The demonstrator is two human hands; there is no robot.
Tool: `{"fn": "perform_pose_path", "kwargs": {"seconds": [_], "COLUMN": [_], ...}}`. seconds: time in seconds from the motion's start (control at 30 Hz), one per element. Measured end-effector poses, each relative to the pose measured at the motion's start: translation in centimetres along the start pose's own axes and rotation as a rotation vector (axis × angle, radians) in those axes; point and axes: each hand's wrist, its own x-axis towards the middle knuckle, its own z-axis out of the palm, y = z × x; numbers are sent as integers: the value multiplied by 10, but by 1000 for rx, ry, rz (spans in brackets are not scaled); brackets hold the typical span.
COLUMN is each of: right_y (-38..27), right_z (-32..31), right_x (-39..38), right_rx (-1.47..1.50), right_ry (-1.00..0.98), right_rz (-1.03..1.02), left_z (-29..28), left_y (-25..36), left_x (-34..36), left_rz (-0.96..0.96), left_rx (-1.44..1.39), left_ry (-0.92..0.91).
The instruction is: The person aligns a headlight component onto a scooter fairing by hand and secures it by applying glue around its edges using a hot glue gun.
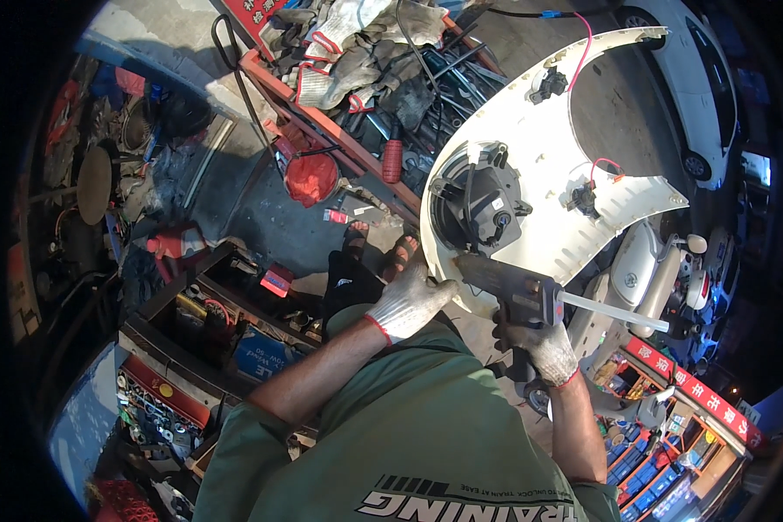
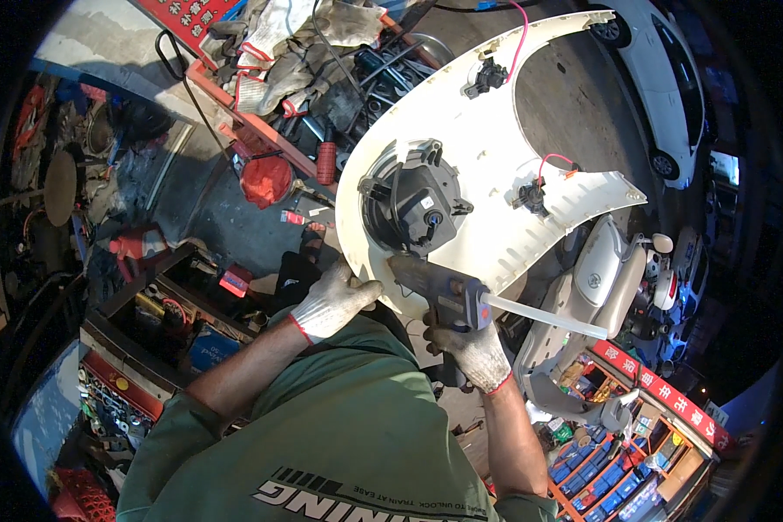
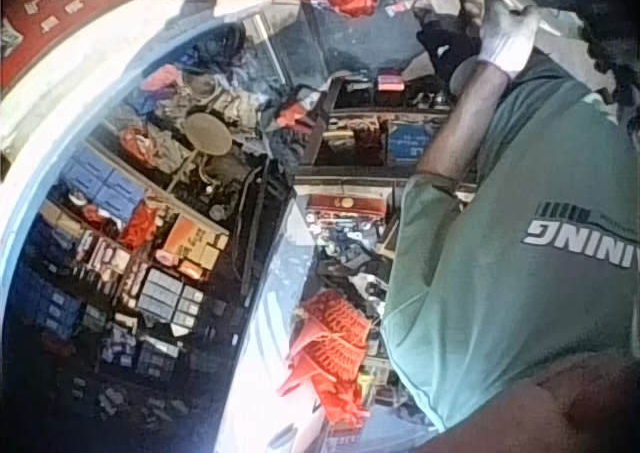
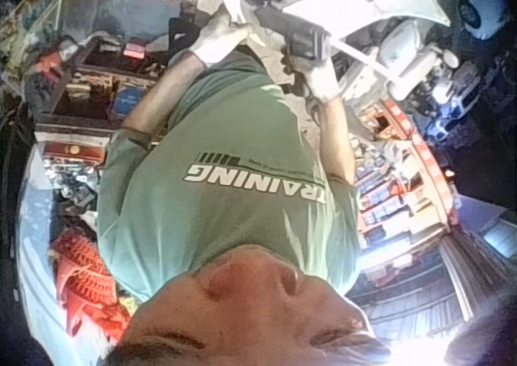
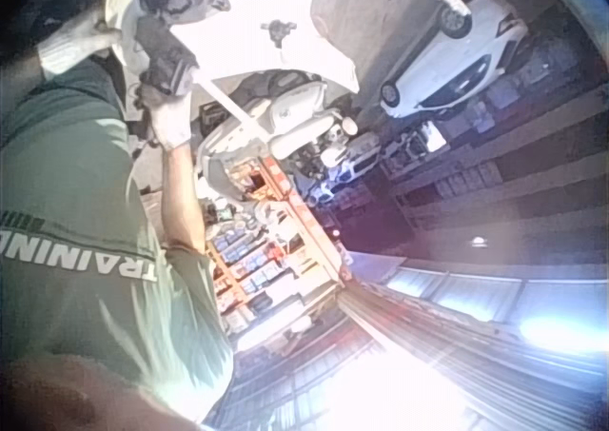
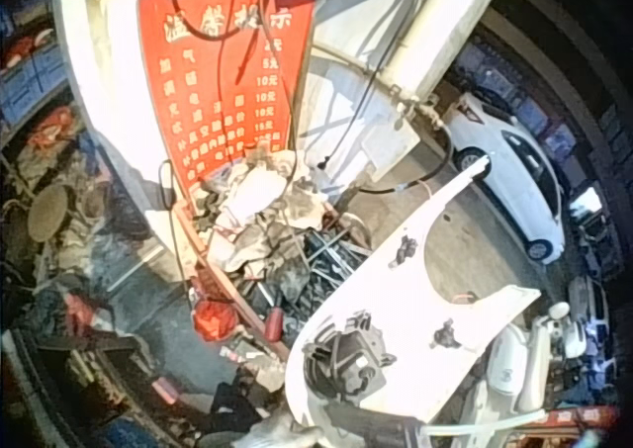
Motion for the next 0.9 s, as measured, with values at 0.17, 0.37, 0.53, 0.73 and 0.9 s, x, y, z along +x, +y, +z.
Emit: {"fn": "perform_pose_path", "kwargs": {"seconds": [0.17,0.37,0.53,0.73,0.9], "right_y": [0,9,2,12,18], "right_z": [-1,1,12,8,5], "right_x": [-2,-4,-9,-3,1], "right_rx": [147,-117,15,-128,-170], "right_ry": [-68,-22,1,11,-12], "right_rz": [2,-2,-55,-110,-65], "left_z": [1,-1,3,0,1], "left_y": [-7,7,1,5,4], "left_x": [1,-2,-2,-2,-2], "left_rz": [40,-7,8,12,-28], "left_rx": [52,65,-30,74,47], "left_ry": [39,25,71,49,42]}}
